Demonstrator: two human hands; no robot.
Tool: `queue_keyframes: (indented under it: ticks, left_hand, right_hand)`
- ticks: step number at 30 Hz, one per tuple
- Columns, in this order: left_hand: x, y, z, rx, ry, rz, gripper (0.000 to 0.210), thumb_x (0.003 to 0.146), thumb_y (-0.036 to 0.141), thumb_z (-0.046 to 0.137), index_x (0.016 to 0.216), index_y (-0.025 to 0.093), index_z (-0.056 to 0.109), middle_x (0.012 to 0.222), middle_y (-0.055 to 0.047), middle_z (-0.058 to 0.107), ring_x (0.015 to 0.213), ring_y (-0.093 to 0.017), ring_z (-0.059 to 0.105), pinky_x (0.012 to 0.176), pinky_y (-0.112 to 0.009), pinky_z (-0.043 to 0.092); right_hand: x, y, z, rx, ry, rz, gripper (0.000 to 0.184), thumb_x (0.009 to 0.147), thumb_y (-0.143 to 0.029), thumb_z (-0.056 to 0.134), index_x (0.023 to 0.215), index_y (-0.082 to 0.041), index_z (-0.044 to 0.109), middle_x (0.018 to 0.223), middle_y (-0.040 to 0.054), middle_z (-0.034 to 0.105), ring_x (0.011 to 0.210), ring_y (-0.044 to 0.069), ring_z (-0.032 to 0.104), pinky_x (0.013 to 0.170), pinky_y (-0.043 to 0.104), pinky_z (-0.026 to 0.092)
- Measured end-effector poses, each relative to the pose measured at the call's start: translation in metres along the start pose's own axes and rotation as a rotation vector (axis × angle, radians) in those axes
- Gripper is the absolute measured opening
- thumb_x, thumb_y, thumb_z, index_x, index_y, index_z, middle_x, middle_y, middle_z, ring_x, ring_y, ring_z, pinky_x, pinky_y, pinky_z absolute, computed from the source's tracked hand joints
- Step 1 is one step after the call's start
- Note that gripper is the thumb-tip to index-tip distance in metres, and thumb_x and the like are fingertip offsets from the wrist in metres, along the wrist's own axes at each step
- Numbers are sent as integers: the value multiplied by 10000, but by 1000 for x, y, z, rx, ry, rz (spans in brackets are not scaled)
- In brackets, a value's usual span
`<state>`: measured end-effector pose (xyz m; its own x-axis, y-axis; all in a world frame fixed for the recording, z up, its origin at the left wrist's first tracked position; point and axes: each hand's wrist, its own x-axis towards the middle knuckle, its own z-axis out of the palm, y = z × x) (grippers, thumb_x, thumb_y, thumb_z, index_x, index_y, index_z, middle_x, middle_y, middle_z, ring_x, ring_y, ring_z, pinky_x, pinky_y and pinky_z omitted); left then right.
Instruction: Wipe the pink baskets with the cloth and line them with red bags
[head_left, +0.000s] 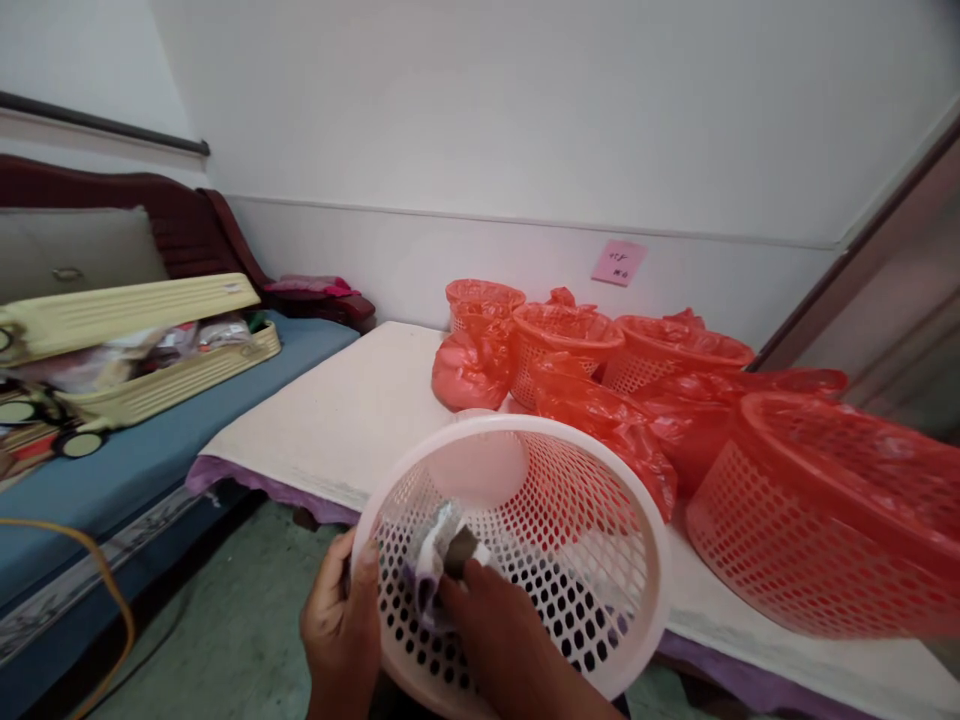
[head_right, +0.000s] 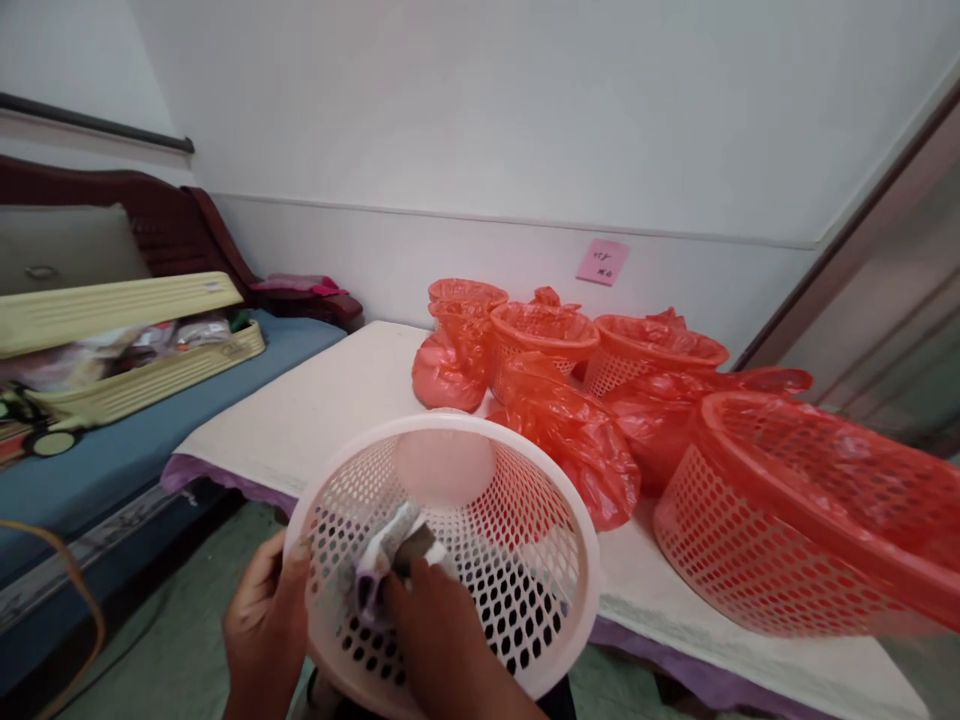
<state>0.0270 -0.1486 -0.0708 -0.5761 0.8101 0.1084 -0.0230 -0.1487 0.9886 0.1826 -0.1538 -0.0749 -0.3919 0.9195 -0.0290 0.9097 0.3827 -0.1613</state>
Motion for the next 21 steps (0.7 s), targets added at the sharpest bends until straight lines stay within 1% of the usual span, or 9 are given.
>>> queue_keyframes:
  ticks: [3, 5, 8, 10, 13, 15, 18, 19, 21]
  left_hand:
    - [-11, 6, 5, -23, -44, 40, 309, 804, 496, 657, 947, 227, 707, 879, 1, 680, 844, -171, 599, 786, -253, 447]
    - [-17, 8, 7, -39, -74, 54, 295, 812, 486, 649, 941, 228, 709, 888, -4, 680, 838, -174, 591, 791, -261, 445]
    - [-22, 10, 9, -53, -83, 62, 287, 818, 478, 643, 947, 230, 708, 880, -3, 682, 824, -174, 588, 784, -260, 448]
    - [-23, 10, 9, -53, -77, 72, 285, 816, 481, 646, 945, 235, 711, 860, 4, 680, 807, -167, 588, 762, -248, 450]
    - [-24, 9, 8, -41, -69, 72, 289, 815, 490, 643, 934, 236, 714, 847, 10, 681, 781, -158, 588, 727, -234, 451]
    - [-25, 5, 6, -20, -62, 53, 293, 817, 488, 641, 937, 231, 713, 841, 9, 682, 768, -157, 591, 713, -235, 453]
    - [-27, -3, 3, -3, -85, 63, 294, 820, 478, 639, 945, 223, 716, 855, -1, 693, 776, -165, 602, 722, -245, 464]
    - [-28, -6, 2, -2, -96, 74, 294, 825, 475, 634, 946, 221, 717, 868, -8, 697, 782, -167, 605, 732, -249, 466]
    - [-27, -10, 2, 0, -111, 87, 302, 830, 477, 626, 949, 215, 716, 878, -20, 700, 778, -172, 606, 729, -257, 470]
  right_hand:
    - [11, 19, 0, -12, -6, 109, 344, 810, -16, 460, 1008, -190, 681, 990, 140, 697, 844, 275, 699, 699, 354, 516]
    - [23, 25, 2, 14, 17, 148, 357, 784, -13, 454, 1018, -172, 671, 992, 141, 700, 813, 255, 701, 693, 337, 510]
    - [45, 22, 8, 74, 68, 140, 387, 803, -63, 453, 1127, -196, 620, 1072, 96, 691, 943, 214, 677, 796, 298, 503]
    - [59, 17, 13, 100, 95, 138, 460, 805, -93, 469, 1243, -208, 554, 1170, 84, 661, 1037, 196, 643, 862, 278, 486]
    - [72, 19, 20, 87, 79, 151, 600, 765, -71, 501, 1349, -211, 488, 1266, 125, 609, 1036, 239, 644, 832, 324, 502]
    - [77, 27, 23, 60, 47, 177, 523, 784, -53, 477, 1284, -181, 563, 1221, 178, 622, 1007, 298, 653, 790, 384, 509]
    - [80, 45, 24, 41, 21, 245, 370, 850, -56, 390, 1091, -94, 669, 1089, 260, 645, 978, 374, 654, 780, 476, 490]
    - [81, 49, 23, 50, 16, 261, 357, 850, -54, 387, 1055, -79, 678, 1067, 272, 647, 968, 382, 656, 784, 489, 484]
    - [81, 53, 20, 104, 11, 263, 362, 802, -37, 439, 1075, -85, 672, 1085, 258, 654, 978, 363, 657, 813, 467, 477]
